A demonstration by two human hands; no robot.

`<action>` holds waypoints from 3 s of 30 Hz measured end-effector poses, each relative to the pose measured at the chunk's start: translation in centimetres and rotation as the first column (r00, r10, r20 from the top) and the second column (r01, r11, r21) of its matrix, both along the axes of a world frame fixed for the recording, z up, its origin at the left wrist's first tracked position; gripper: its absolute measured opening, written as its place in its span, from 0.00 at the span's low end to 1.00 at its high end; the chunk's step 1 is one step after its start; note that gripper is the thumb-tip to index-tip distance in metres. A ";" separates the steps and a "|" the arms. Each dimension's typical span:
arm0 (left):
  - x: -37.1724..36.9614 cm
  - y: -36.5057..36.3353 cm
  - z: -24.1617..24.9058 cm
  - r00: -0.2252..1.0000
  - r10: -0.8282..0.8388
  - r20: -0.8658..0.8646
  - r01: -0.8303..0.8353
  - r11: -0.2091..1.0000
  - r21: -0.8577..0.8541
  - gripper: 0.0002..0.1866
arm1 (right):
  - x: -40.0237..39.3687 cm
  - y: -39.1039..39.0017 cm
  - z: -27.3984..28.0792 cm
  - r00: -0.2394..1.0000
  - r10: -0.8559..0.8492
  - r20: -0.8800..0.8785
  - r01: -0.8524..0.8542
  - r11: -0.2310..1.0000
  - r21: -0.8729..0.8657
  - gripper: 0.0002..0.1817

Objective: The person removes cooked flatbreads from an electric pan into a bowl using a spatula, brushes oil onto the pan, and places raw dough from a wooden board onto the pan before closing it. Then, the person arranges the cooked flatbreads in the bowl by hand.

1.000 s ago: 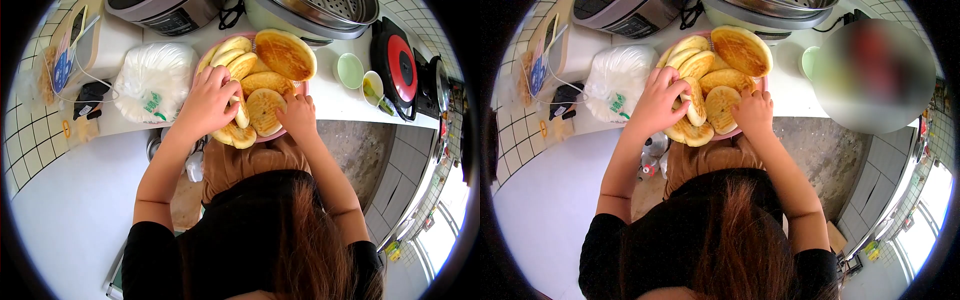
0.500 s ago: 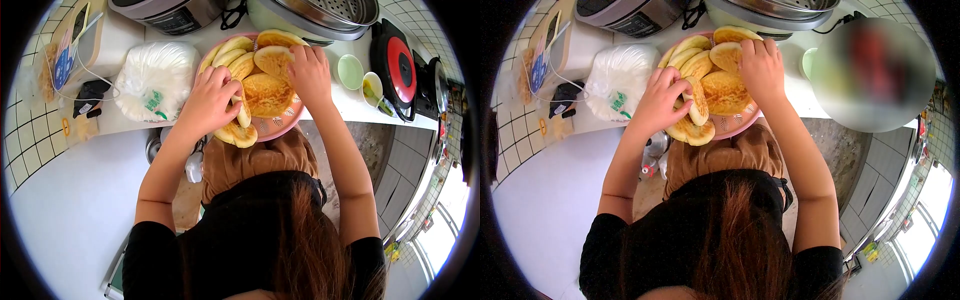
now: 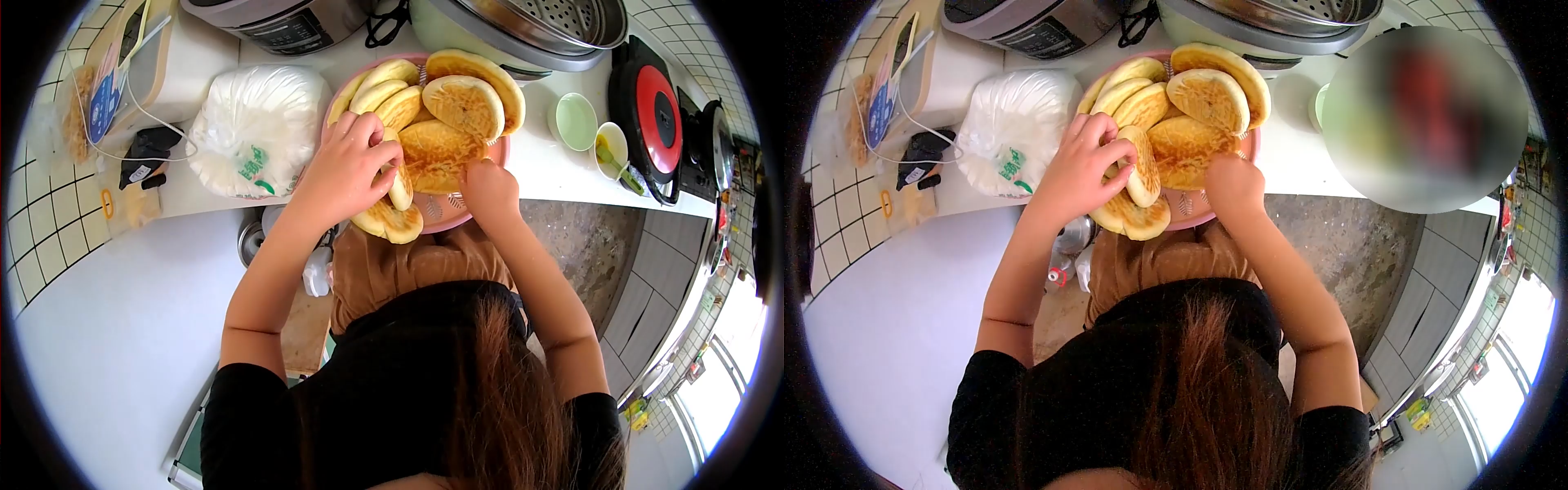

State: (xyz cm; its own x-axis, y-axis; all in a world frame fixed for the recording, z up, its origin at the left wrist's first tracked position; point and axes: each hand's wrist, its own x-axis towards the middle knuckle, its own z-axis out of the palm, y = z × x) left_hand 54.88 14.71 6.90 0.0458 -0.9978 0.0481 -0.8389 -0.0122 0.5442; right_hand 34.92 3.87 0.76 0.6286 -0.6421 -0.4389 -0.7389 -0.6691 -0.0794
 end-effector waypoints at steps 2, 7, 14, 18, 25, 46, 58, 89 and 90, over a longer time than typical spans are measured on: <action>0.1 0.0 0.1 1.000 -0.004 0.000 0.004 1.000 -0.001 0.07 | -0.9 0.1 -1.3 0.993 0.056 0.109 -0.037 0.985 -0.171 0.05; 0.2 -0.1 0.6 1.000 -0.028 -0.005 0.029 0.999 0.021 0.08 | -1.4 -0.3 -3.1 0.969 0.134 0.208 -0.045 0.922 -0.385 0.07; 0.3 0.0 0.7 0.998 -0.057 0.013 0.057 0.998 0.031 0.11 | 0.6 -0.1 -2.6 0.972 -0.191 0.134 0.207 0.972 -0.115 0.13; 0.3 0.1 0.8 0.998 -0.064 0.026 0.063 0.997 0.046 0.12 | 0.9 -0.5 -2.8 0.974 -0.219 0.051 0.222 0.973 -0.063 0.17; 0.3 -0.3 0.9 0.995 -0.104 0.008 0.104 0.994 0.034 0.13 | 1.7 -1.4 -2.7 0.965 -0.251 -0.079 0.253 0.967 0.027 0.18; 2.0 -0.3 -0.5 0.989 -0.109 -0.105 0.111 0.994 0.016 0.11 | 0.2 -2.1 -1.1 0.895 -0.443 0.060 0.414 0.873 0.258 0.20; 2.0 -0.2 -1.1 0.987 -0.096 -0.127 0.095 0.995 -0.016 0.10 | -1.4 -1.6 -0.8 0.804 -0.534 0.261 0.418 0.820 0.390 0.19; -1.3 -0.4 2.0 0.891 0.184 -0.415 -0.047 0.947 0.318 0.08 | -5.4 1.9 4.1 0.424 -0.902 -0.084 0.417 0.112 0.902 0.18; -0.8 0.2 2.0 0.867 0.243 -0.435 -0.112 0.946 0.305 0.08 | -5.6 1.9 4.0 0.426 -0.901 -0.081 0.418 0.117 0.901 0.19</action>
State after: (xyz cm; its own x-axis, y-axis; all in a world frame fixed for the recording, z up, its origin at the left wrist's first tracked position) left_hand 54.10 14.88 8.89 0.1753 -0.9429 -0.2831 -0.4615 -0.3327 0.8224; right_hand 29.36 5.80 4.73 0.3516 -0.4582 -0.8164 -0.5308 0.6208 -0.5770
